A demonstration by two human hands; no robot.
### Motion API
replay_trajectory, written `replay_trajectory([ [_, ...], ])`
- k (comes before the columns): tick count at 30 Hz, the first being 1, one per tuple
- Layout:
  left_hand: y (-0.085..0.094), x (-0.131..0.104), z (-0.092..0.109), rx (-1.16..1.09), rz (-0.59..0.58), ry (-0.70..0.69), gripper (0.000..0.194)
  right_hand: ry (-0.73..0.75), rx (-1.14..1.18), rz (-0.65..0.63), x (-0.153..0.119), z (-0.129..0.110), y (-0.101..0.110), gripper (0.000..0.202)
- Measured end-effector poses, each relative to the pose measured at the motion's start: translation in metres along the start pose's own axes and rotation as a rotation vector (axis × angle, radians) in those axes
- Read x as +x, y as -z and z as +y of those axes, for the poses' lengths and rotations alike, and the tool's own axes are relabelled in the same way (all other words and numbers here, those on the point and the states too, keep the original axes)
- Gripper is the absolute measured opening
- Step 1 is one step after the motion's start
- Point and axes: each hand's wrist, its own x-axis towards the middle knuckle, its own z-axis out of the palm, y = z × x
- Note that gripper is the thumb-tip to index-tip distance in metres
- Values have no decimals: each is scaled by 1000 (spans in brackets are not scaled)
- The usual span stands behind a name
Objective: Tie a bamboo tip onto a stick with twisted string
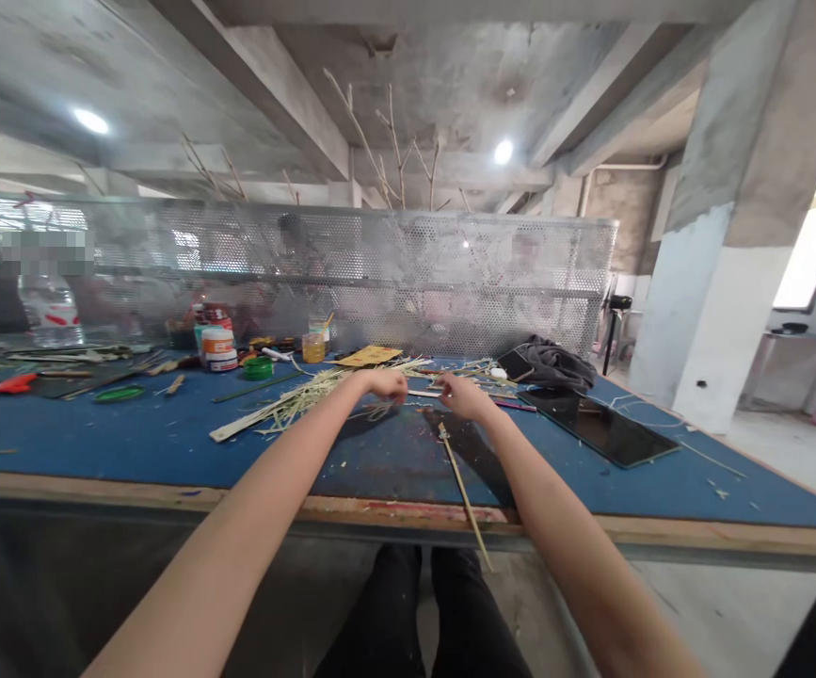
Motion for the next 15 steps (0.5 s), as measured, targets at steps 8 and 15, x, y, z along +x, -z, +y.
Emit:
replay_trajectory([
  [8, -45, 14, 31, -502, -27, -254, 27, -39, 289, -71, -4, 1, 19, 27],
  [15, -48, 4, 17, -719, -104, -276, 31, -216, 117, 62, 1, 17, 28, 28],
])
